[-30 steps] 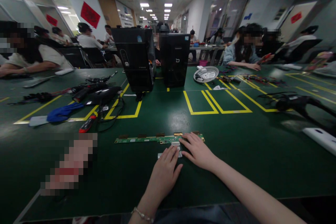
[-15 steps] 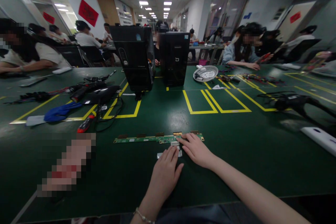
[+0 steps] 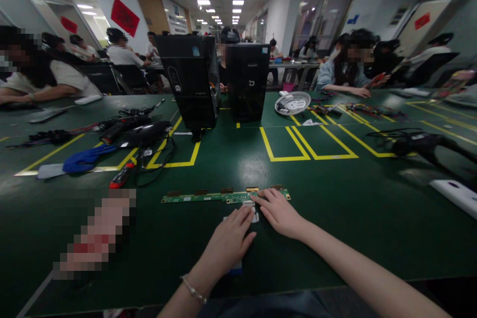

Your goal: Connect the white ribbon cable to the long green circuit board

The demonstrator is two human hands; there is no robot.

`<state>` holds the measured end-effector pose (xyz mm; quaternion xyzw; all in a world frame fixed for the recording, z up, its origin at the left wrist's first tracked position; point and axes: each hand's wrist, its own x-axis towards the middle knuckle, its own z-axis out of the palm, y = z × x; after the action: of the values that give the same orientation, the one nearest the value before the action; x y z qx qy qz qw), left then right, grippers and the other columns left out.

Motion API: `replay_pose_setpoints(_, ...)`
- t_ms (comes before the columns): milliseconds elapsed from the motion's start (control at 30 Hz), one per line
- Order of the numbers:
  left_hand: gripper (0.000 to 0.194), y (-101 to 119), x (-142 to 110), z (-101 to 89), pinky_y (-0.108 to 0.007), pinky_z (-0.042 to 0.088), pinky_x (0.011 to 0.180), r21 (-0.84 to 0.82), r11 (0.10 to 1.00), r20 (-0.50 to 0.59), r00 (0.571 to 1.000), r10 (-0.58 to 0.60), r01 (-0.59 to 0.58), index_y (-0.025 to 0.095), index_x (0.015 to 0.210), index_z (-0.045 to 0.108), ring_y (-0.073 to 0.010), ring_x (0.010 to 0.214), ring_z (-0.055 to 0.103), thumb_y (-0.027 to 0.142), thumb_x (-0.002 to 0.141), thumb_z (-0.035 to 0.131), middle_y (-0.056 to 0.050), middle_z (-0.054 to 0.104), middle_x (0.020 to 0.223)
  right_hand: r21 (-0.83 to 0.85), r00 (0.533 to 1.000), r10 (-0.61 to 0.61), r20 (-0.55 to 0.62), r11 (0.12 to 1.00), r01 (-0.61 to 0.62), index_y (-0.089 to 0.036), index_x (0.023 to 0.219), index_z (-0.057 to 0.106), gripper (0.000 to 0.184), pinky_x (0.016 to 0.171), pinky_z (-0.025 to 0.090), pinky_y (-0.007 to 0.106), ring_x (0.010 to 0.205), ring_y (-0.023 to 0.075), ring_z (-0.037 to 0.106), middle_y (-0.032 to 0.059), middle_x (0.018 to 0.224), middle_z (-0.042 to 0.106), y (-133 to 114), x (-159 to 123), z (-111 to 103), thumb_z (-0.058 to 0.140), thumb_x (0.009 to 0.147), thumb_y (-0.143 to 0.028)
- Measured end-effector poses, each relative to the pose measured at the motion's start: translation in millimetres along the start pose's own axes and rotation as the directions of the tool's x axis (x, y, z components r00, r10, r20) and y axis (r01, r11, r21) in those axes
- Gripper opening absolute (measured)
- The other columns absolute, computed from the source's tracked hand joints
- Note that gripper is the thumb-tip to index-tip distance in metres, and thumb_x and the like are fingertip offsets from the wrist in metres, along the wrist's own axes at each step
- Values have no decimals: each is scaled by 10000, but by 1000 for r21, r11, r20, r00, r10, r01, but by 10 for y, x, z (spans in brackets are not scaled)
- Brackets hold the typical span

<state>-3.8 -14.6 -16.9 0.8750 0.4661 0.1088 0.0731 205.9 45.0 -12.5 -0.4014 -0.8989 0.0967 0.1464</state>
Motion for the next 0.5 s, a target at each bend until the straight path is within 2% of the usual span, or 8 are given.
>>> replay_pose_setpoints(233, 494, -99, 14, -78, -420, 395, 1084, -1, 995, -6, 995, 104, -104, 193, 1419, 419, -243, 1321, 463, 380, 964, 462, -105, 479, 1458, 13, 1000, 4, -1, 1000, -4, -200, 1360, 522, 445, 1013, 377, 469, 1142, 247, 432, 118, 1241, 528, -6, -6, -15, 318, 976, -299)
replay_pose_setpoints(500, 495, -144, 14, -89, -417, 392, 1085, -34, 993, -26, 993, 113, -114, 236, 1428, 409, -231, 1326, 457, 375, 959, 478, -78, 479, 1462, 11, 1000, 2, -9, 1000, -2, -210, 1356, 525, 450, 1008, 382, 477, 1120, 244, 443, 119, 1219, 536, -21, -1, -20, 304, 980, -319)
